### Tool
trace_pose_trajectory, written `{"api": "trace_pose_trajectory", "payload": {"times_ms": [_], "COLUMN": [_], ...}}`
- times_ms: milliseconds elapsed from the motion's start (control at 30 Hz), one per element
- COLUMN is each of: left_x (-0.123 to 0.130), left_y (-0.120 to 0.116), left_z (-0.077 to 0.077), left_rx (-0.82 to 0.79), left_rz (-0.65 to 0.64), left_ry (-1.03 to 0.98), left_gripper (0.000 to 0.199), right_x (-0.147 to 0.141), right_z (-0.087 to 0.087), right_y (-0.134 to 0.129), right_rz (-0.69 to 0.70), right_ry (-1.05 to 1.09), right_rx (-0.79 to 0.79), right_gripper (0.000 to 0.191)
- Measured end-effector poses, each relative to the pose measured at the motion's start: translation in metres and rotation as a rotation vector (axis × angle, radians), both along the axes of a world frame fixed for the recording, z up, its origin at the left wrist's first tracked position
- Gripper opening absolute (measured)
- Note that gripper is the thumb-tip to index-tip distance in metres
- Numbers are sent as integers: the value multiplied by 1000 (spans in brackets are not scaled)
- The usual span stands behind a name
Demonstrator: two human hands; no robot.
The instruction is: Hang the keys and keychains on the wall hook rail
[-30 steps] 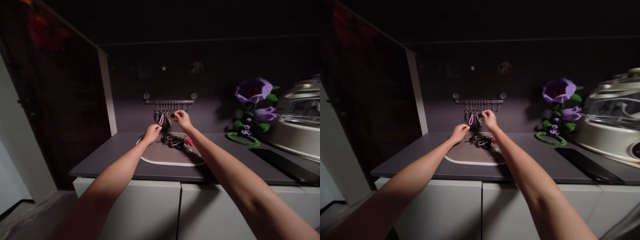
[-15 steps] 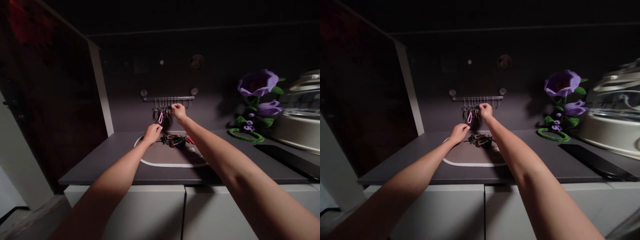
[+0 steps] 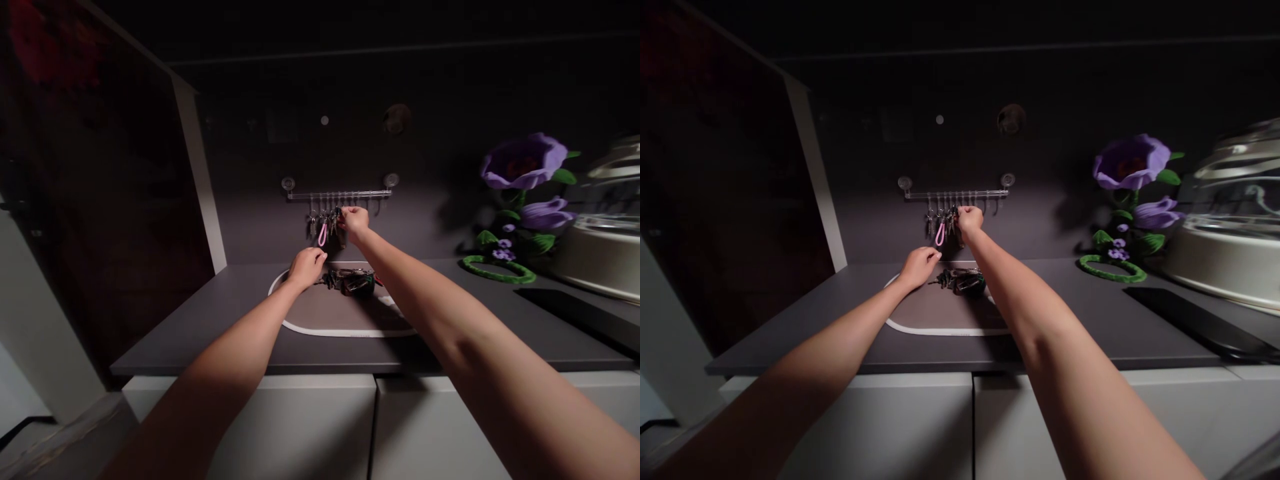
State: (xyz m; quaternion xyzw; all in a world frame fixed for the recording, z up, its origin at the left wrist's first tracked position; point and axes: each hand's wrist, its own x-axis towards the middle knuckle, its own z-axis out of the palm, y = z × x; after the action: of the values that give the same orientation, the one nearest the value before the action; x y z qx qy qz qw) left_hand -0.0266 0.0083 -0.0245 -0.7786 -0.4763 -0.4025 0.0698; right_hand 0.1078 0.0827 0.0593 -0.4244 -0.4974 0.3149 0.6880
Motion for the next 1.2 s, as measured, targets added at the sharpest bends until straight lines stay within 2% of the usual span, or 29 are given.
{"api": "trace_pose_trajectory", "payload": {"times_ms": [133, 400, 800, 967, 1200], "left_x": [-1, -2, -3, -4, -6], "left_y": [0, 1, 4, 3, 3], "left_z": [0, 0, -2, -2, 0], "left_rx": [-2, -8, 5, 10, 3], "left_rz": [7, 7, 17, 10, 5], "left_ry": [-4, -5, 4, -3, -35], "left_gripper": [25, 24, 25, 25, 25], "right_x": [-3, 1, 4, 7, 15], "right_z": [0, -8, -10, -10, -9], "right_y": [-9, -12, -9, -16, -28], "right_rz": [32, 55, 94, 149, 128], "right_ry": [113, 141, 118, 69, 39], "right_rx": [-67, -64, -78, -102, -154], "right_gripper": [11, 12, 10, 10, 11]}}
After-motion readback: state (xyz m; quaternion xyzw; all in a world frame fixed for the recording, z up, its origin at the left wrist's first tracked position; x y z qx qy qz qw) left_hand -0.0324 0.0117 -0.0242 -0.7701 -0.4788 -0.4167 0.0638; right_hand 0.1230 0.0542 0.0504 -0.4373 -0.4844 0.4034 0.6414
